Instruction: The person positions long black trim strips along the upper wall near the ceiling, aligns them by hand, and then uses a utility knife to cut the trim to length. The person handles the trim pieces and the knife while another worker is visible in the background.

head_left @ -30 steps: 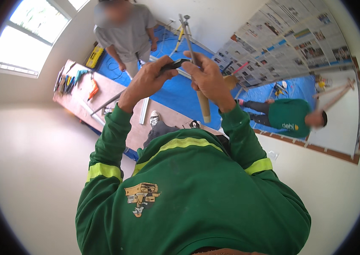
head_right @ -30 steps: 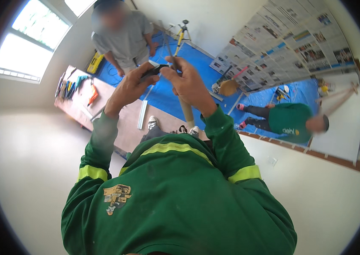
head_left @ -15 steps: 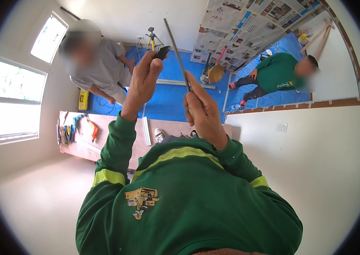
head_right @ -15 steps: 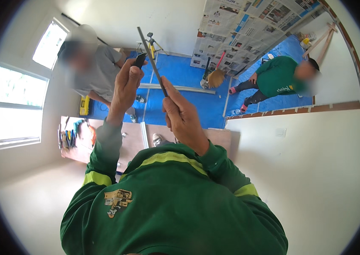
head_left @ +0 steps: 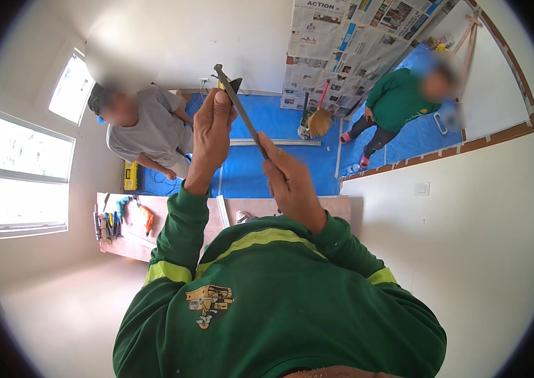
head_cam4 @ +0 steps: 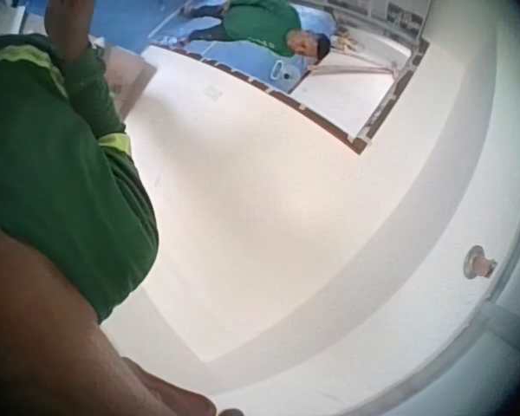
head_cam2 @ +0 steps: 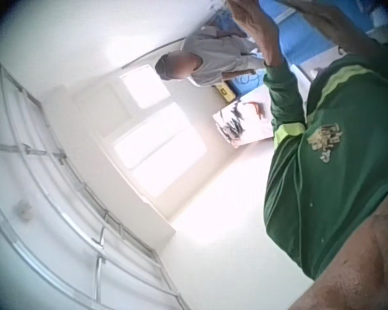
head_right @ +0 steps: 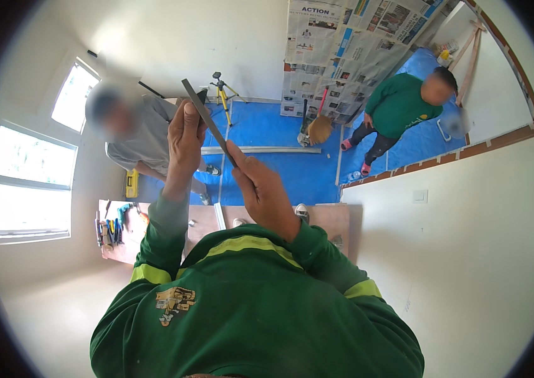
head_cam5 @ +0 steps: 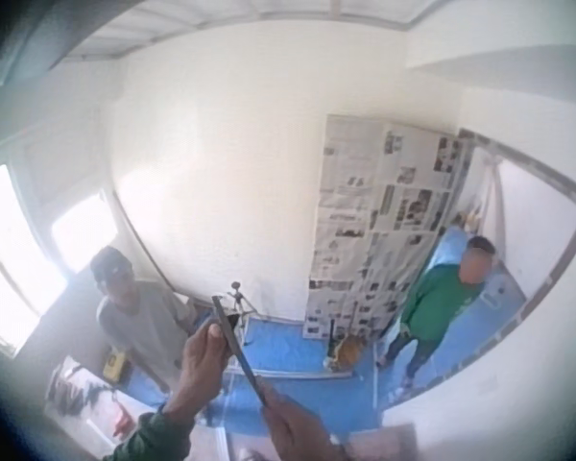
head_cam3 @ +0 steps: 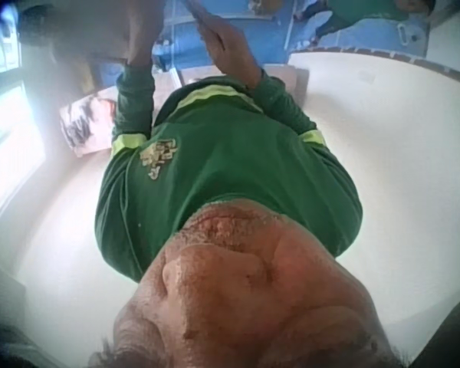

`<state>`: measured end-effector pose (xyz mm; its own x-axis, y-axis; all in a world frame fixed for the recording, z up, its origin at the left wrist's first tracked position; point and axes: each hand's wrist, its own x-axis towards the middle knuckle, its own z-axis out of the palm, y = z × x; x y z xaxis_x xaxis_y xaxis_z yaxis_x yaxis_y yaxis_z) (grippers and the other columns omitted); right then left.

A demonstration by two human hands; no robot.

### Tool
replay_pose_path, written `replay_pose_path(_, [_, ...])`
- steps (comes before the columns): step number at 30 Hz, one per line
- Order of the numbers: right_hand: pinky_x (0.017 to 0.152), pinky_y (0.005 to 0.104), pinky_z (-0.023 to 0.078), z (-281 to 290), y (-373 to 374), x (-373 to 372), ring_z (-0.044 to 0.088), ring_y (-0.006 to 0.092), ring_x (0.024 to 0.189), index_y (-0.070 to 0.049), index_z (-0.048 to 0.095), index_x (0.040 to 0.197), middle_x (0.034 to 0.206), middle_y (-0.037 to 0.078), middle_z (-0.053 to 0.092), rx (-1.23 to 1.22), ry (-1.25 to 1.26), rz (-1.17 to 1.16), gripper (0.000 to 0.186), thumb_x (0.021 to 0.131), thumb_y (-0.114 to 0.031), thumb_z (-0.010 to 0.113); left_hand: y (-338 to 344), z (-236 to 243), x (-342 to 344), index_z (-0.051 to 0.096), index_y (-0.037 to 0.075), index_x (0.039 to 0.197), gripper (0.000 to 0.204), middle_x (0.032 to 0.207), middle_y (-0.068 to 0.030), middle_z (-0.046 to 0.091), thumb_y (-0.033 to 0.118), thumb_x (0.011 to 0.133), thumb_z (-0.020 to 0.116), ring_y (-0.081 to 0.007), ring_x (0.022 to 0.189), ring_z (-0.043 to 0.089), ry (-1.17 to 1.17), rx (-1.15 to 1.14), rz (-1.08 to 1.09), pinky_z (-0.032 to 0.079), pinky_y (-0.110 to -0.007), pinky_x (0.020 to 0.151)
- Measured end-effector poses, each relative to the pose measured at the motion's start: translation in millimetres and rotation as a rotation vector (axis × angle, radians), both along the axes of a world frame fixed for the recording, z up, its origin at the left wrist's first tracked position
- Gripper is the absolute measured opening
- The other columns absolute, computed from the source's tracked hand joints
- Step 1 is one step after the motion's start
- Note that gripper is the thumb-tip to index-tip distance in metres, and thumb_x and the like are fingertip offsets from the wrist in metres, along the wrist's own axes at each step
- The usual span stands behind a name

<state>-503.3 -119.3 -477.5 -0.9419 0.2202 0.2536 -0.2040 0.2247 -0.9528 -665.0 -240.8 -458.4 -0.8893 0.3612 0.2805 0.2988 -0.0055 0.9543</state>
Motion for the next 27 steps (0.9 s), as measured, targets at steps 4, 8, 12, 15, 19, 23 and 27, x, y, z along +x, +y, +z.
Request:
replay_pose_path(4, [0.058, 0.0272, 0.043, 6.3, -3.8, -10.6, 0.048, 0.008, 0.065, -0.009, 0.051, 0.161, 0.086, 0.001, 0.055, -0.025, 0.078, -0.032, 0.051, 0.111, -0.004, 0.054, 4.4, 1.3, 8.3, 0.059, 0.005, 0.096, 0.05, 0.073, 0.0038, 0.047, 0.046, 0.118, 0.043, -0.0055, 0.069, 0.041, 0.001, 0.028, 0.007, 0.035, -0.027, 0.06])
replay_pose_path(8, [0.067, 0.0307, 0.048, 8.6, -7.9, -21.1, 0.056, 0.0159, 0.073, -0.008, 0.052, 0.159, 0.095, 0.009, 0.064, -0.121, 0.114, -0.03, 0.05, 0.109, -0.004, 0.056, 7.6, 0.8, 12.5, 0.06, 0.006, 0.098, 0.048, 0.075, 0.0047, 0.047, 0.047, 0.118, 0.043, -0.005, 0.069, 0.04, -0.007, 0.033, -0.023, 0.034, -0.026, 0.06])
replay_pose_path(12, [0.079, 0.0437, 0.053, 15.0, -8.9, -23.9, 0.065, 0.0386, 0.084, -0.006, 0.051, 0.158, 0.099, 0.022, 0.067, 0.034, 0.219, -0.06, 0.053, 0.106, -0.002, 0.061, 6.4, 0.0, 12.5, 0.063, 0.006, 0.102, 0.047, 0.08, 0.0053, 0.05, 0.047, 0.117, 0.045, -0.004, 0.072, 0.04, -0.092, 0.056, 0.045, 0.036, -0.024, 0.061])
replay_pose_path(15, [0.083, 0.0408, 0.052, 24.4, -7.5, -27.4, 0.066, 0.0349, 0.088, -0.005, 0.051, 0.158, 0.103, 0.023, 0.068, 0.022, 0.188, -0.052, 0.052, 0.106, -0.002, 0.06, 5.5, -0.4, 11.7, 0.065, 0.008, 0.102, 0.048, 0.069, 0.0069, 0.047, 0.048, 0.117, 0.044, -0.0023, 0.059, 0.038, -0.001, 0.069, 0.005, 0.03, -0.023, 0.052])
replay_pose_path(19, [0.093, 0.0346, 0.052, 36.5, -7.5, -20.4, 0.069, 0.0285, 0.1, -0.002, 0.051, 0.157, 0.121, 0.025, 0.071, 0.025, 0.051, 0.015, 0.049, 0.108, -0.002, 0.058, -1.2, 1.4, 11.1, 0.065, 0.008, 0.101, 0.047, 0.066, 0.0065, 0.045, 0.047, 0.118, 0.043, -0.0026, 0.057, 0.038, -0.052, 0.147, 0.033, 0.03, -0.024, 0.051])
replay_pose_path(23, [0.091, 0.0346, 0.052, 42.7, -9.1, -20.6, 0.068, 0.0292, 0.098, -0.003, 0.053, 0.156, 0.12, 0.025, 0.071, 0.124, 0.018, -0.021, 0.048, 0.108, -0.003, 0.059, -8.5, 3.6, 13.5, 0.061, 0.006, 0.1, 0.048, 0.078, 0.0059, 0.048, 0.048, 0.117, 0.044, -0.0038, 0.07, 0.039, -0.05, 0.056, 0.011, 0.033, -0.024, 0.06])
replay_pose_path(27, [0.088, 0.0343, 0.053, 45.6, -9.2, -25.2, 0.067, 0.0311, 0.094, -0.003, 0.054, 0.155, 0.115, 0.024, 0.07, 0.107, 0.142, -0.003, 0.048, 0.108, -0.002, 0.059, -10.7, 6.0, 16.6, 0.06, 0.006, 0.097, 0.049, 0.075, 0.0049, 0.047, 0.047, 0.117, 0.044, -0.0042, 0.069, 0.039, -0.05, 0.086, -0.014, 0.033, -0.025, 0.059])
